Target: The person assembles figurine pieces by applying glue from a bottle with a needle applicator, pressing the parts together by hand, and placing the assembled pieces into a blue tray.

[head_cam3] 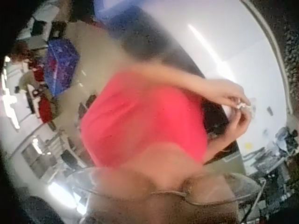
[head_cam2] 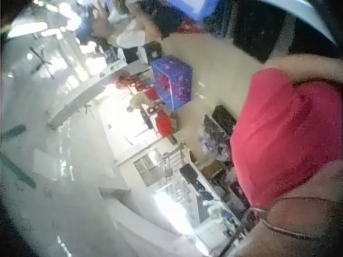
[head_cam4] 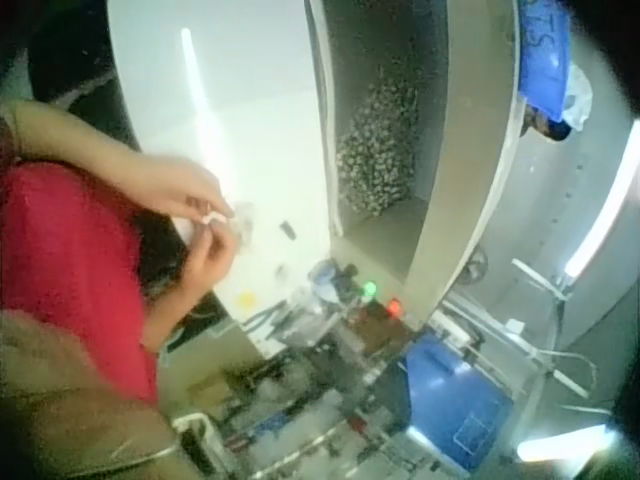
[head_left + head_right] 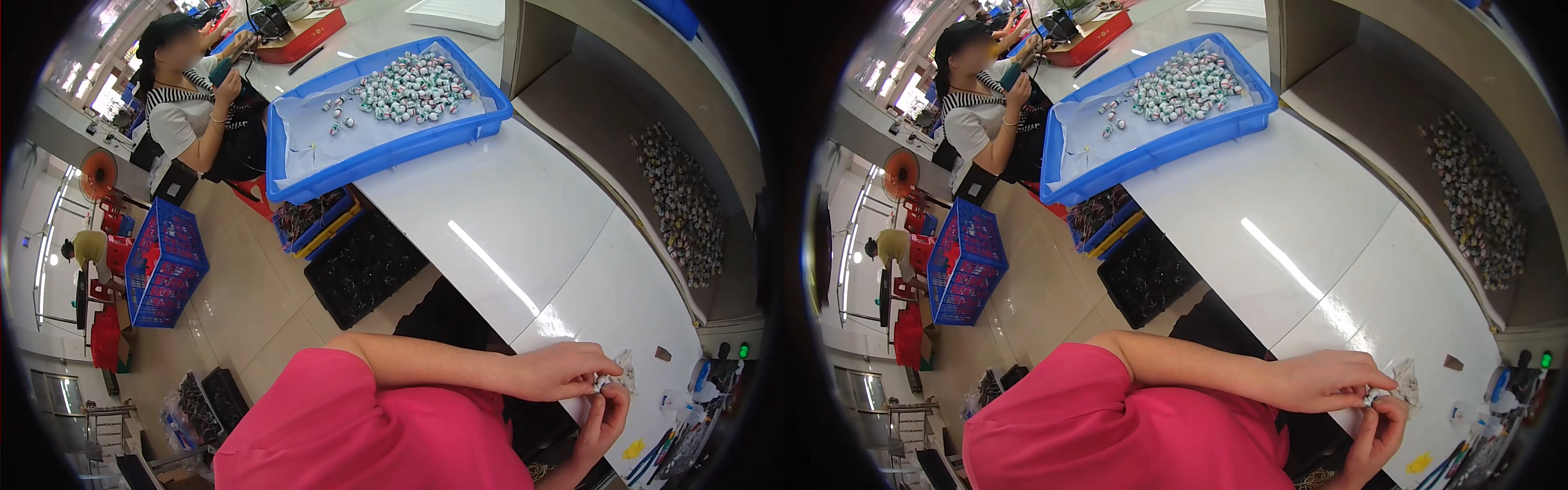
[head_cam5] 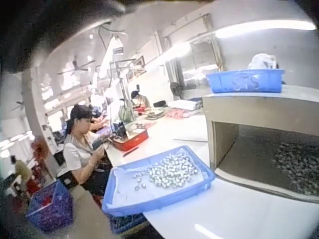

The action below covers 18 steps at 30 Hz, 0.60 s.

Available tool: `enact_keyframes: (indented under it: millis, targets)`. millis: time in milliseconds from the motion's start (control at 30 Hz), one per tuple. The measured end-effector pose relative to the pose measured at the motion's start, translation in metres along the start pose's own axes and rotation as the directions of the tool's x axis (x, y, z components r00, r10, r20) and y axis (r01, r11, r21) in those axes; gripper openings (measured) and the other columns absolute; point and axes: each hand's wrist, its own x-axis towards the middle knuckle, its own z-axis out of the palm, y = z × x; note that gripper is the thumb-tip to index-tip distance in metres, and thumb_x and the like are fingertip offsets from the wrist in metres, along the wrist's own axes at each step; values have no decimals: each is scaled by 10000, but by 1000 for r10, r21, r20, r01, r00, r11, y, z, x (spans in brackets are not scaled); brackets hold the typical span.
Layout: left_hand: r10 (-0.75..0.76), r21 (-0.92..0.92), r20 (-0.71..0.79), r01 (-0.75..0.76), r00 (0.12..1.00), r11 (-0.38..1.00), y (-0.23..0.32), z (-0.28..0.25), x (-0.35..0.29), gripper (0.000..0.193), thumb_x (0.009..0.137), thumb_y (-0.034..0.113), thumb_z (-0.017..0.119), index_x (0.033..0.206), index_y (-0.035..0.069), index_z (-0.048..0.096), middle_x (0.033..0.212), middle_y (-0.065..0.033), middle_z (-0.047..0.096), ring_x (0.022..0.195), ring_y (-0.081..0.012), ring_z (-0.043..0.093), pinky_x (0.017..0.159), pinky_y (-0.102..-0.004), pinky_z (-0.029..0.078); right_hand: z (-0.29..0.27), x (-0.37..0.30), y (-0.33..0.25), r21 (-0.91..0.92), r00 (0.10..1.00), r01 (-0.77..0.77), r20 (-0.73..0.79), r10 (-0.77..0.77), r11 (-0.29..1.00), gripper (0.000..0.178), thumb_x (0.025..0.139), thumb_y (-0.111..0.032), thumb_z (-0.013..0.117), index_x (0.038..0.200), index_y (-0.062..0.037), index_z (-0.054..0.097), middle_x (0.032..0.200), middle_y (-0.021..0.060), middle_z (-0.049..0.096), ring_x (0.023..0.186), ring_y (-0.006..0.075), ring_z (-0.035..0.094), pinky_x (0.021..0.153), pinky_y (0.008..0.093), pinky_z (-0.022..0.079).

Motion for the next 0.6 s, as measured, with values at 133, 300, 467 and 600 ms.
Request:
enact_keyframes:
  millis: [133, 300, 467, 600]
  targets:
    - [-25, -12, -6, 25, 1000, 1000, 2, 1, -4, 382, 862, 37, 547, 1242, 28, 506, 949, -100, 524, 804, -207, 549, 709, -311, 459, -3, -2, 1, -39, 999, 23, 49, -21, 999, 98, 927, -49, 502, 1006, 5, 483, 1030, 64, 470, 967, 143, 468, 885, 259, 398]
    - [12, 25, -22, -12, 1000, 1000, 2, 1, -3, 376, 864, 46, 555, 1237, 28, 512, 935, -97, 526, 821, -209, 542, 711, -311, 455, -3, -5, 2, -43, 1000, -24, -5, 24, 999, 117, 937, -73, 508, 1018, 8, 486, 1045, 66, 474, 991, 148, 474, 909, 271, 396]
    - [-34, -49, -15, 33, 999, 998, 5, 1, -3, 371, 862, 47, 559, 1230, 24, 514, 934, -100, 529, 818, -217, 539, 708, -314, 454, -4, -4, 3, -64, 1000, -15, -15, 14, 998, 131, 942, -87, 509, 1026, 11, 487, 1054, 66, 477, 992, 151, 478, 913, 273, 396]
    - [-2, -15, -23, 2, 1000, 1000, 4, 1, -5, 377, 860, 45, 562, 1233, 24, 512, 933, -103, 531, 816, -218, 542, 709, -315, 456, -1, -4, 0, -71, 1000, -19, -24, 17, 997, 147, 943, -107, 516, 1029, 10, 488, 1048, 64, 479, 985, 153, 476, 910, 273, 390]
